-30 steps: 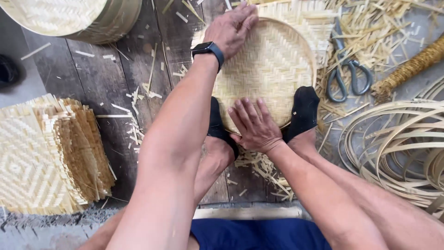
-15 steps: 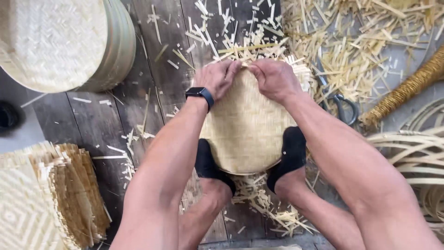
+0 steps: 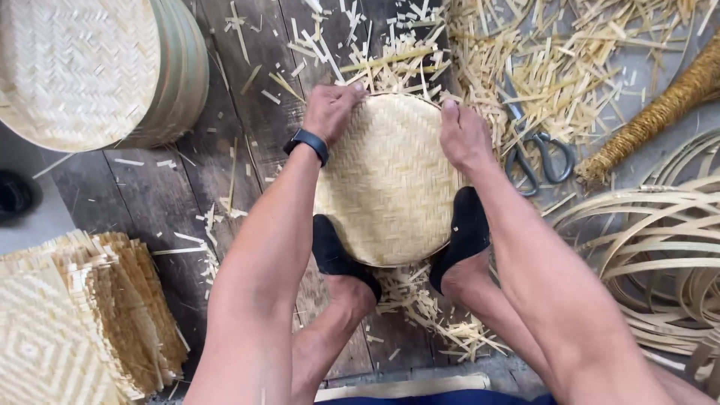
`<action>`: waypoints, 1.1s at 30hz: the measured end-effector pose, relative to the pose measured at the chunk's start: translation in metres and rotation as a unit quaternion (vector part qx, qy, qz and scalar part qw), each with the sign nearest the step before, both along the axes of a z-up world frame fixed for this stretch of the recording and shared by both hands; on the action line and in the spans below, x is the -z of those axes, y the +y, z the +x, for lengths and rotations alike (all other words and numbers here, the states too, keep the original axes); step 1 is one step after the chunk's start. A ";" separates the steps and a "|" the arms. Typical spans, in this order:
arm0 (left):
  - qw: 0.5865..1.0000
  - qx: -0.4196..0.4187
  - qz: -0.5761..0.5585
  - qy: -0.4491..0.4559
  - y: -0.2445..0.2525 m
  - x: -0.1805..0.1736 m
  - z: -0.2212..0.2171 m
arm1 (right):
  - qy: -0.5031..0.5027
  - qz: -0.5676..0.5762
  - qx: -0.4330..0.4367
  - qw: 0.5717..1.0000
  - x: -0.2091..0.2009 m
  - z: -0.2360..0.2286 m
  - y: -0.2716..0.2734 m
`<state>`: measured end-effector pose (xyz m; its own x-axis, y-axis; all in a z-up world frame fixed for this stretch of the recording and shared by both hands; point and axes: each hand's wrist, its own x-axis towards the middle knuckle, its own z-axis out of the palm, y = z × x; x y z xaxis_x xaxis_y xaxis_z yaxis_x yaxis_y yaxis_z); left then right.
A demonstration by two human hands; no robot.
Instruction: Trim excess bamboo material and assemble bamboo basket components using a jig and scissors.
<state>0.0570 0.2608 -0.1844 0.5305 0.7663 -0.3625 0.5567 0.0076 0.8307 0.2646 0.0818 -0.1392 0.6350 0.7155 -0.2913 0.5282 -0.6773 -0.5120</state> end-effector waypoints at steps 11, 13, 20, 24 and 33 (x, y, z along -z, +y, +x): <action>0.984 -0.174 -0.034 0.023 -0.039 0.045 -0.077 | 0.128 0.005 0.039 0.991 0.006 0.028 -0.014; 0.978 -0.209 -0.022 -0.007 -0.047 0.025 -0.081 | -0.206 0.158 -0.081 0.962 0.007 0.050 -0.045; 0.942 -0.307 0.137 -0.016 -0.103 0.020 -0.144 | -0.203 -0.171 -0.184 0.946 -0.289 0.068 -0.101; 0.950 -0.304 0.077 0.004 -0.121 -0.025 -0.181 | -0.164 -0.230 -0.156 0.947 -0.321 0.046 -0.120; 0.914 -0.353 -0.193 -0.045 -0.101 0.025 -0.125 | 0.177 0.038 -0.022 0.983 -0.034 0.038 -0.111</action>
<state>-0.0678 0.1601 -0.2095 -0.0065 0.7535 -0.6574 0.2282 0.6412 0.7327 0.3028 -0.0290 -0.1052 0.4708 0.7685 -0.4333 0.3356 -0.6103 -0.7176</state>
